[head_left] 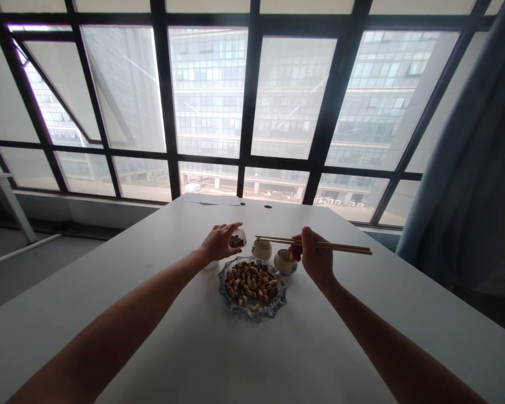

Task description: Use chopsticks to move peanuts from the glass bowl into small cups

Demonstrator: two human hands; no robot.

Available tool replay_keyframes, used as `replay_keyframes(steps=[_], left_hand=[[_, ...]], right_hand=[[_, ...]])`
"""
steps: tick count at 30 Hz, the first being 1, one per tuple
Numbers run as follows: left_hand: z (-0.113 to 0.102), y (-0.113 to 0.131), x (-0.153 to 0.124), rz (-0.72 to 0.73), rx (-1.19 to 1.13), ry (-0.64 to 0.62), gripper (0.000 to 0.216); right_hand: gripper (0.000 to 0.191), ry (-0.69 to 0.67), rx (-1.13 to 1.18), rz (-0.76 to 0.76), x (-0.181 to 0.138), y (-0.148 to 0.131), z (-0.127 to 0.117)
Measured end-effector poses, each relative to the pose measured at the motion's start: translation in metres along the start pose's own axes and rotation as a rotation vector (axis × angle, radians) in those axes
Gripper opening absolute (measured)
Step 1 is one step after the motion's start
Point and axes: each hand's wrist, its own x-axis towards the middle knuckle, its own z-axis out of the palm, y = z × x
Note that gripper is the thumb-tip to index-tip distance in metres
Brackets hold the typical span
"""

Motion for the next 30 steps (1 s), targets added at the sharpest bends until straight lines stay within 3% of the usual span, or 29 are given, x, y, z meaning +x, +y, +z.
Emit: replay_keyframes(steps=[2,5,8,12,14,19,21,23,26,30], left_hand=[[-0.001,0.003,0.002,0.019,0.001,0.001,0.082],[-0.003,0.007,0.005,0.011,0.007,-0.002,0.083],[-0.004,0.007,0.006,0.003,0.006,-0.026,0.082],[-0.002,0.002,0.008,-0.054,0.012,-0.118,0.081],[0.001,-0.001,0.011,-0.118,0.030,-0.191,0.081],[0.005,-0.003,0.016,-0.221,0.019,-0.291,0.077],[0.003,-0.004,0.013,-0.221,-0.016,-0.264,0.073],[-0.001,-0.006,0.005,-0.194,-0.046,-0.201,0.068],[-0.009,-0.014,-0.016,-0.156,-0.062,-0.059,0.061],[-0.010,-0.029,-0.050,-0.234,-0.151,0.112,0.060]], right_hand=[[0.056,-0.050,-0.011,0.002,0.004,0.006,0.017],[0.057,-0.239,-0.062,-0.022,0.018,0.016,0.042],[0.058,-0.322,-0.075,-0.011,0.029,0.019,0.052],[0.063,-0.278,-0.045,0.021,0.030,0.007,0.036],[0.066,-0.330,-0.075,0.103,0.026,-0.004,0.020],[0.064,-0.767,-0.211,0.371,0.008,-0.020,-0.010],[0.061,-0.841,-0.228,0.399,0.000,-0.016,-0.012],[0.059,-0.785,-0.206,0.379,-0.006,-0.007,-0.009],[0.059,-0.581,-0.144,0.311,-0.010,0.007,-0.005],[0.059,-0.433,-0.079,0.264,-0.010,0.012,-0.005]])
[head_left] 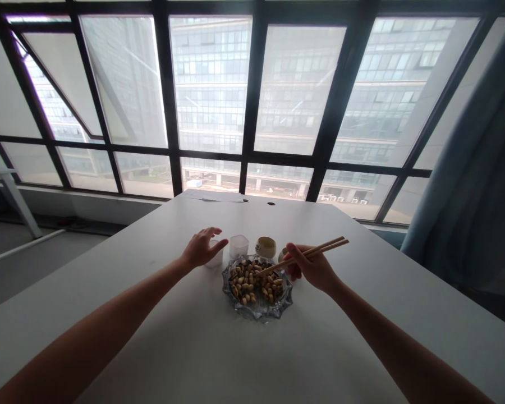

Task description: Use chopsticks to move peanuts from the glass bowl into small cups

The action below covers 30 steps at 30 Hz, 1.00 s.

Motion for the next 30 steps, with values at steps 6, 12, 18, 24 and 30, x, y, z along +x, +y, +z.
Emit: replay_keyframes(steps=[6,12,18,24,30], left_hand=[[0.018,-0.027,-0.021,-0.113,-0.164,0.101,0.065],[0.026,-0.036,-0.024,-0.140,-0.204,0.074,0.072],[0.025,-0.036,-0.030,-0.190,-0.129,0.006,0.079],[0.022,-0.029,-0.032,-0.209,-0.076,-0.058,0.077],[0.017,-0.023,-0.033,-0.215,-0.072,-0.085,0.077]], right_hand=[[0.056,-0.306,-0.048,0.101,-0.011,-0.006,0.007],[0.055,-0.061,-0.077,-0.018,-0.009,-0.003,0.009],[0.059,-0.023,-0.053,-0.016,-0.009,-0.010,0.005],[0.052,-0.244,-0.077,0.021,-0.019,-0.005,0.021],[0.051,-0.106,-0.088,-0.099,-0.015,0.004,0.019]])
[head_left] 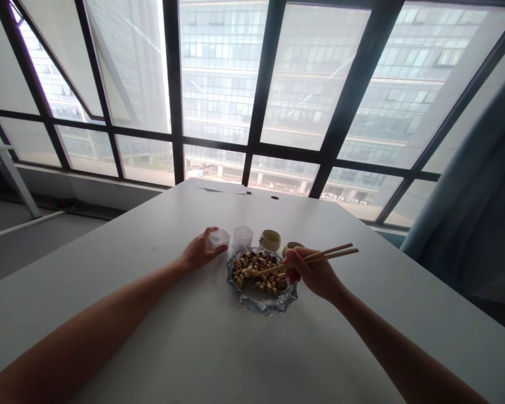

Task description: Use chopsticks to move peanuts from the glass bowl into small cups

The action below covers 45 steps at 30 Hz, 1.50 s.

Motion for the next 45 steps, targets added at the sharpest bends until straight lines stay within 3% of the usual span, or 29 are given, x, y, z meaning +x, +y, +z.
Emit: replay_keyframes(steps=[4,7,15,22,26,29,35,45], left_hand=[[0.000,0.001,-0.001,-0.004,-0.011,-0.011,0.078],[0.000,0.001,-0.001,-0.003,-0.011,-0.002,0.076],[0.000,0.000,-0.001,0.001,-0.021,-0.005,0.075],[0.001,-0.001,-0.002,0.012,-0.013,0.004,0.074],[0.001,0.000,-0.002,0.015,-0.011,0.002,0.074],[0.000,0.000,-0.002,0.010,-0.016,0.002,0.074],[0.001,0.000,-0.001,0.008,-0.015,0.007,0.073],[0.001,0.000,-0.002,0.006,-0.010,0.018,0.069]], right_hand=[[0.054,0.112,0.006,-0.008,0.003,-0.007,-0.009],[0.055,0.121,-0.008,-0.001,0.003,-0.012,-0.012],[0.054,-0.010,-0.054,-0.022,-0.003,-0.010,-0.001],[0.049,-0.120,-0.304,-0.204,-0.012,-0.016,0.010],[0.049,-0.140,-0.327,-0.272,-0.014,-0.019,0.013],[0.049,-0.089,-0.231,-0.197,-0.013,-0.017,0.010],[0.057,0.144,-0.012,0.020,0.002,-0.011,-0.004],[0.057,0.349,0.376,0.184,0.021,0.008,-0.032]])
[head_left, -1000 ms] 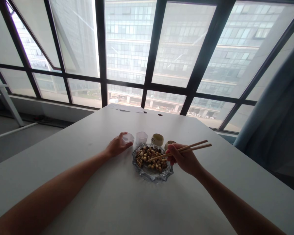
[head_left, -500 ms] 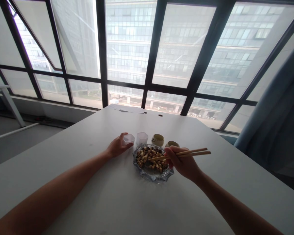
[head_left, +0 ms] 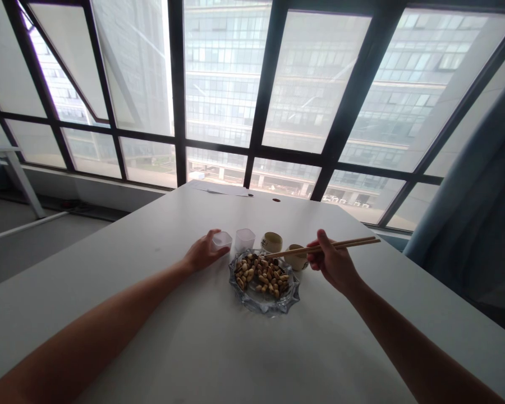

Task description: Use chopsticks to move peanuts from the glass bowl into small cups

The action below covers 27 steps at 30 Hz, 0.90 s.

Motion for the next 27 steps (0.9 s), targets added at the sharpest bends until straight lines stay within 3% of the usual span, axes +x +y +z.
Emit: replay_keyframes(steps=[8,12,16,19,22,24,27], left_hand=[[0.001,-0.002,0.000,0.000,-0.005,-0.005,0.071],[0.001,-0.002,0.000,0.002,-0.005,0.007,0.070],[0.000,-0.002,0.000,0.005,-0.001,0.012,0.069],[0.000,-0.002,0.000,0.000,-0.002,0.006,0.069],[0.001,-0.002,0.000,0.004,-0.005,0.012,0.069],[0.001,-0.002,-0.001,0.007,-0.004,0.013,0.070],[0.000,-0.001,-0.001,0.004,0.003,0.005,0.070]], right_hand=[[0.051,0.035,0.101,0.060,0.008,0.004,-0.009],[0.054,0.023,-0.019,-0.062,0.004,0.000,-0.006],[0.054,0.013,-0.244,-0.277,-0.013,-0.017,0.002],[0.049,-0.127,-0.432,-0.476,-0.031,-0.035,0.009],[0.050,-0.385,-0.637,-0.642,-0.045,-0.048,0.014],[0.052,-0.512,-0.745,-0.676,-0.048,-0.049,0.017],[0.052,-0.588,-0.822,-0.680,-0.047,-0.038,0.018]])
